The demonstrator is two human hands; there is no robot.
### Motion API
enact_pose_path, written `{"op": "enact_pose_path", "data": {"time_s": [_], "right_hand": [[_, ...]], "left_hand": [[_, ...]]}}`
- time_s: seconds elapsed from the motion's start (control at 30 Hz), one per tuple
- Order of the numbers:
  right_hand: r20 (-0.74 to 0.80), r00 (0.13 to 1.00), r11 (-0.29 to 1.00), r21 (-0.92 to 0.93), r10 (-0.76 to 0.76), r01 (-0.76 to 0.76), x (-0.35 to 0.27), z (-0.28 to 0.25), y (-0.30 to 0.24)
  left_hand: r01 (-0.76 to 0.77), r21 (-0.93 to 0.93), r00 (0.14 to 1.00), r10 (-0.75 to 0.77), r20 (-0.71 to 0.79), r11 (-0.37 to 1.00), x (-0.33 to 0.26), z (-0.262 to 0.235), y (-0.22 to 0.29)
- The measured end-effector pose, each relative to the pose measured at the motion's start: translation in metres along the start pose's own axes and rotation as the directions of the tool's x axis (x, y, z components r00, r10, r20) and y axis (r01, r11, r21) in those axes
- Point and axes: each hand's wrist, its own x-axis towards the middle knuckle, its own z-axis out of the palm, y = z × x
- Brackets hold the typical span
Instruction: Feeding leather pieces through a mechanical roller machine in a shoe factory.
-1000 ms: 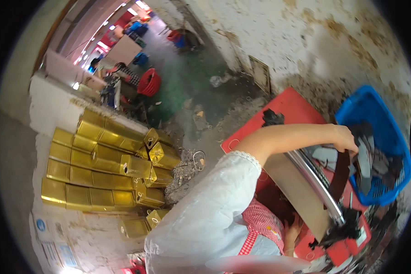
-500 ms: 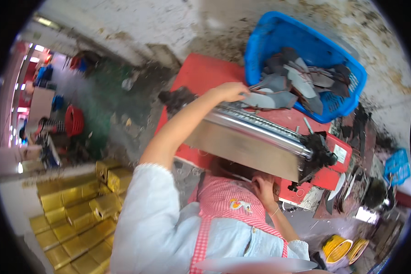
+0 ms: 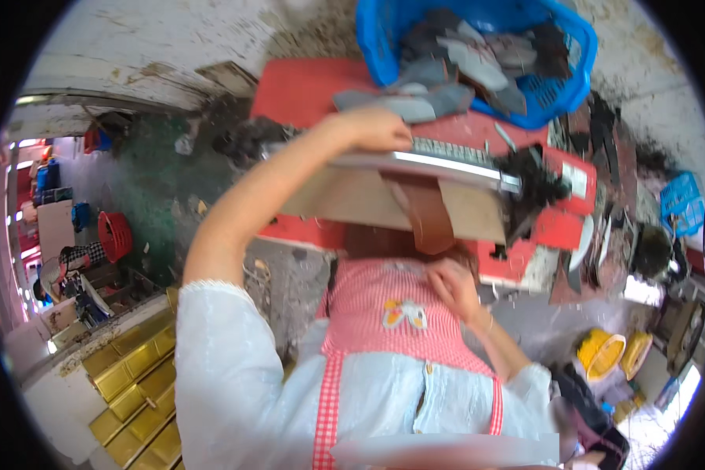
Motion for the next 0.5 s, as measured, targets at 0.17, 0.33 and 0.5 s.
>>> {"op": "enact_pose_path", "data": {"time_s": [0.17, 0.33, 0.5], "right_hand": [[-0.195, 0.930, 0.823, -0.434, 0.312, -0.367, -0.007, 0.051, 0.068], [-0.051, 0.967, 0.923, -0.288, 0.249, -0.254, 0.007, 0.064, 0.082], [-0.099, 0.981, 0.883, -0.429, 0.165, -0.192, 0.013, 0.063, 0.063]], "left_hand": [[-0.038, 0.314, 0.997, 0.056, -0.050, 0.949, 0.025, -0.048, 0.004], [-0.086, 0.191, 0.988, 0.108, -0.110, 0.978, 0.018, -0.114, -0.003], [-0.129, 0.112, 0.912, 0.162, -0.377, 0.985, 0.029, -0.122, -0.031]]}}
